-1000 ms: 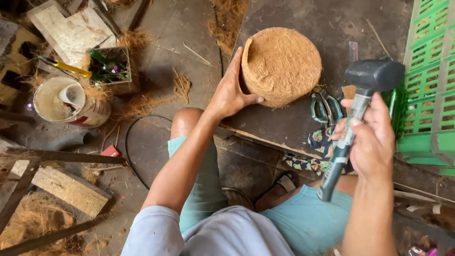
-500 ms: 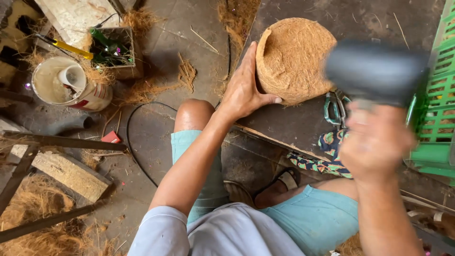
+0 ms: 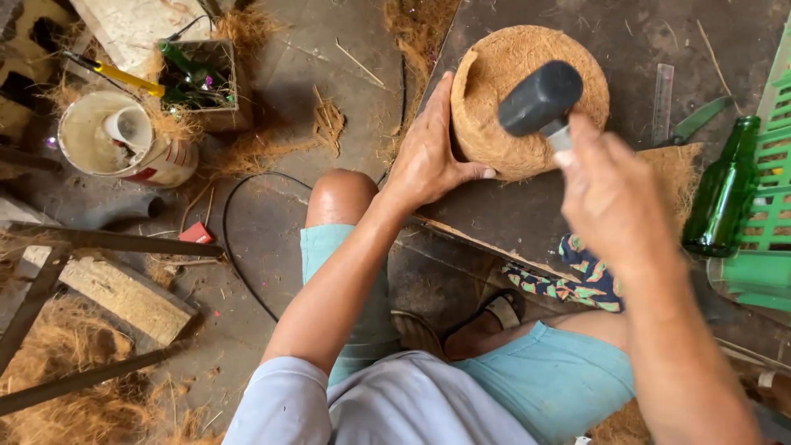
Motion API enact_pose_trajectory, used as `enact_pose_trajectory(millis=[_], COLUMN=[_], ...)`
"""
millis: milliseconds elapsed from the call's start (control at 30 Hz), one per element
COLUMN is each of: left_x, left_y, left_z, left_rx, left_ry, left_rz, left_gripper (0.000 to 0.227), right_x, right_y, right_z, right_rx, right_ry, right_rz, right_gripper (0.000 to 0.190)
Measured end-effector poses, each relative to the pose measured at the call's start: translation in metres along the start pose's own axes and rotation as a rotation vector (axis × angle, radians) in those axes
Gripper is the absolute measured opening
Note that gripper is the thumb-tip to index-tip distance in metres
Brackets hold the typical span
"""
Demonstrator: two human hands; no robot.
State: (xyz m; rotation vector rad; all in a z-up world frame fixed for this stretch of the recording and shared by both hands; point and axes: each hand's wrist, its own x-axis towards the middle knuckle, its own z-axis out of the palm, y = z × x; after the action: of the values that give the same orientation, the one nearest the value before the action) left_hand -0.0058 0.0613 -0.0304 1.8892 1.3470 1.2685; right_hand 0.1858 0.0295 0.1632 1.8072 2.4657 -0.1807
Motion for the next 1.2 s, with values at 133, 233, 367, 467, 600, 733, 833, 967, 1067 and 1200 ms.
enact_pose_trajectory(millis=[133,233,367,467,600,733,833,967,1067,1200], left_x=[0.005,0.003,0.004,0.003,0.005,0.005,0.006,0.003,0.006,0.004], left_y=[0.015,0.012,0.012,0.015,0.017,0.015,0.016,0.017,0.018,0.018], left_z=[-0.009,-0.008,-0.005,-0.007,-0.009,-0.008,-0.010,-0.008,-0.012,-0.010], left_rx=[0.006,-0.004,0.004,0.021,0.002,0.012,0.008,0.026,0.043,0.035], left_ry=[-0.001,-0.014,0.011,-0.001,-0.003,0.014,0.002,-0.004,-0.003,-0.019], left_rz=[-0.030,-0.023,-0.005,-0.027,-0.041,-0.036,-0.027,-0.025,-0.025,-0.044], left_gripper=[0.130,0.133,0.130,0.130,0.129,0.129,0.128,0.129,0.128,0.130], right_x=[0.000,-0.003,0.008,0.006,0.022,0.023,0.023,0.036,0.041,0.040], right_y=[0.027,0.023,0.019,0.017,0.030,0.008,0.012,0.009,0.013,0.019], right_z=[0.003,0.017,0.015,0.005,0.038,0.006,0.009,0.017,0.014,0.007], right_rx=[0.246,0.225,0.022,0.111,-0.036,-0.005,0.081,0.014,0.037,0.026], right_ry=[0.420,0.696,0.274,0.505,0.707,0.073,0.527,0.320,0.364,0.596], right_rz=[-0.330,-0.372,-0.247,-0.359,-0.417,-0.094,-0.362,-0.189,-0.256,-0.364], right_gripper=[0.038,0.039,0.043,0.036,0.034,0.052,0.037,0.041,0.039,0.036])
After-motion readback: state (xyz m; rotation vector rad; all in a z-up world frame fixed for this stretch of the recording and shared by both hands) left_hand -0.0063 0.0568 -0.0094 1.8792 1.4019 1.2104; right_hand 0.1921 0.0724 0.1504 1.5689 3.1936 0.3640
